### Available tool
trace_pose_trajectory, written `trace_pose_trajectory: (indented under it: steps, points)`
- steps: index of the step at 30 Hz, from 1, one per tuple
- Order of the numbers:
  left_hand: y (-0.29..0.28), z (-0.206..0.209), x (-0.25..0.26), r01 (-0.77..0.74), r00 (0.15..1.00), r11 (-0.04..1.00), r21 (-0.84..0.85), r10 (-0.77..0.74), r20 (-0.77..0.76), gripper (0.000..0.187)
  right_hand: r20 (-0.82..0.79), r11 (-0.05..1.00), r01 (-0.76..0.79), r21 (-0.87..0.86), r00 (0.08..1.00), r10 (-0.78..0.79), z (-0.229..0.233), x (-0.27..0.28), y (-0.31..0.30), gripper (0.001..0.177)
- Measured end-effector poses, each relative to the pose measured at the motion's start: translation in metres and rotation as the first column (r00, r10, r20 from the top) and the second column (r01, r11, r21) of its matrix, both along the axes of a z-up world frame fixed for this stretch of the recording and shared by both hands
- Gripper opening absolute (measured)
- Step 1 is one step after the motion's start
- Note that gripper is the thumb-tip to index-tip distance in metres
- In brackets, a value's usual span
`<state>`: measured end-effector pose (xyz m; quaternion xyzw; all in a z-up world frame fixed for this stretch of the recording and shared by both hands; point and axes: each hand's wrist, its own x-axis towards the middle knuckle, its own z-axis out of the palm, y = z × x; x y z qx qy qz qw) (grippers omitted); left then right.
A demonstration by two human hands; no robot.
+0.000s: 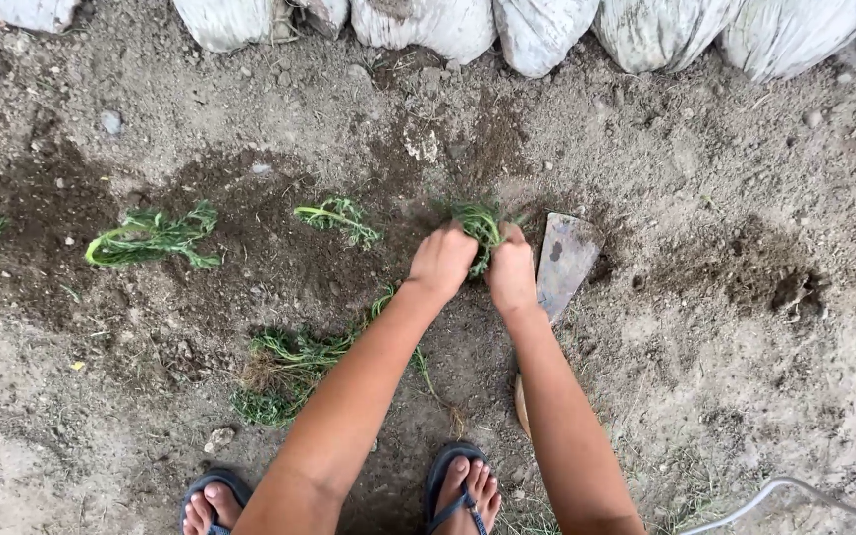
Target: Planting small green sprigs into a garden bed using a machete to dig holes and hands to secure the plants.
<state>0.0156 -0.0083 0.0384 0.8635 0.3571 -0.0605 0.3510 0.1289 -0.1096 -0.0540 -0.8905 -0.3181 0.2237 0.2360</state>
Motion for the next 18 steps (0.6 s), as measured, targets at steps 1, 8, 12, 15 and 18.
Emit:
trace_pose_trajectory:
  steps: [1, 8, 12, 15, 18]
  points:
    - [-0.004, -0.014, 0.005, 0.003, 1.0, 1.0, -0.006, -0.003, -0.004, 0.032, -0.004, 1.0, 0.003, -0.006, 1.0, -0.003, 0.028, -0.009, 0.005, 0.065]
    - [-0.008, -0.006, 0.013, -0.066, 0.994, 0.997, 0.028, 0.064, 0.085, 0.042, 0.239, 0.998, -0.005, -0.066, 0.971, 0.021, -0.008, -0.022, 0.005, 0.038]
    - [0.001, 0.052, -0.015, -0.129, 0.991, 0.979, -0.158, 0.131, 0.003, 0.041, 0.153, 0.981, -0.188, -0.04, 0.969, 0.192, 0.039, -0.026, -0.012, 0.04]
    - [0.02, 0.052, -0.024, 0.026, 0.966, 0.946, 0.322, 0.059, -0.252, 0.064, 0.22, 0.982, -0.189, 0.01, 0.958, 0.182, 0.078, -0.015, -0.01, 0.05]
    - [0.031, 0.042, -0.041, -0.144, 0.942, 0.969, 0.198, 0.196, -0.274, 0.098, 0.258, 0.998, -0.055, 0.025, 0.965, 0.047, 0.086, -0.013, -0.023, 0.049]
